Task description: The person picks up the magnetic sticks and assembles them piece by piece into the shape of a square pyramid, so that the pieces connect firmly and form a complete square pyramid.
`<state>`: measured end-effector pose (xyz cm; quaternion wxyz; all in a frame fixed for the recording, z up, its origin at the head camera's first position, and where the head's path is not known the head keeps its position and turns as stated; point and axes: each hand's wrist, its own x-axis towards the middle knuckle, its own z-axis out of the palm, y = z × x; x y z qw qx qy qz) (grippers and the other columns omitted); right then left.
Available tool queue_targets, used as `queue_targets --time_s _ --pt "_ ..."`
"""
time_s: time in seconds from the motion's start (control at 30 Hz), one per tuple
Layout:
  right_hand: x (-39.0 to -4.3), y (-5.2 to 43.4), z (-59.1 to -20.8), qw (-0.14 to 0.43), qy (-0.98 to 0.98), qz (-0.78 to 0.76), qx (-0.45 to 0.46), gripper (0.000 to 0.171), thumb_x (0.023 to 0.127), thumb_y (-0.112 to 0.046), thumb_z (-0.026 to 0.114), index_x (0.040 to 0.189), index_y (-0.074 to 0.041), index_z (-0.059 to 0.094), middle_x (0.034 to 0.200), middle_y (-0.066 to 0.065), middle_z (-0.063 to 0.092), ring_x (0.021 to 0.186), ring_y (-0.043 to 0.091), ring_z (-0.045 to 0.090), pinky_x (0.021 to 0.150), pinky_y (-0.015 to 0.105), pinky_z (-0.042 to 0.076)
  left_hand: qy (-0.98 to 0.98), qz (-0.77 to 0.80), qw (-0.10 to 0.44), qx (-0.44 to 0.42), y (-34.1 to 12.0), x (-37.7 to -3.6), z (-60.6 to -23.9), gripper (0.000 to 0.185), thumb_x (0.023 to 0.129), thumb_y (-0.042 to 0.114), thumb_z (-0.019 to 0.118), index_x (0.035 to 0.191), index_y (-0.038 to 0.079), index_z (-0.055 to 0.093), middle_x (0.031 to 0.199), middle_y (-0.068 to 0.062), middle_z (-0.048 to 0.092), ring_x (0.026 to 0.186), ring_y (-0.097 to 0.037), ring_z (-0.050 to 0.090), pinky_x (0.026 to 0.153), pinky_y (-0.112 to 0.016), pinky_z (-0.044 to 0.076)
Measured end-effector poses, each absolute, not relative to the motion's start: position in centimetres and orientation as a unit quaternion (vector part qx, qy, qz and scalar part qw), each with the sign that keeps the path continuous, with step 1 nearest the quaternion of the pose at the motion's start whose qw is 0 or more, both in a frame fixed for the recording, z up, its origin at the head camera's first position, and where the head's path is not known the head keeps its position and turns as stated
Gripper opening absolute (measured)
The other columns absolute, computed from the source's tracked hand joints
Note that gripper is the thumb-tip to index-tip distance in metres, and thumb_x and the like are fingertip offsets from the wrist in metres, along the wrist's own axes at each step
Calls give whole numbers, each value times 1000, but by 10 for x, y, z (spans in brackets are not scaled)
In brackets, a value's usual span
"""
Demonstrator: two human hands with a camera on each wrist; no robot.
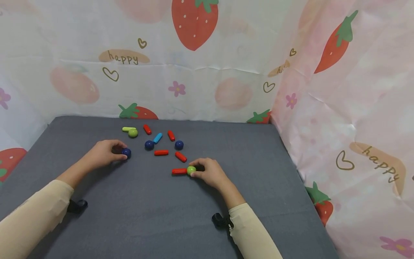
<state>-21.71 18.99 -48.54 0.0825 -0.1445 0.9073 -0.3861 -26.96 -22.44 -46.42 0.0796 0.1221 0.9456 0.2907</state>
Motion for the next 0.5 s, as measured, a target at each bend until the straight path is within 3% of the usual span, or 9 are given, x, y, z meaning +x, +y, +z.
queue_targets --time_s 0.5 --pt "-217 190 -487 82 908 -384 -147 32 89 -25 82 120 -24 76 123 -5 70 122 19 61 106 45 46 935 303 78 168 -198 -249 -460 36 92 28 79 118 7 67 115 -12 69 109 -30 63 94 -52 51"
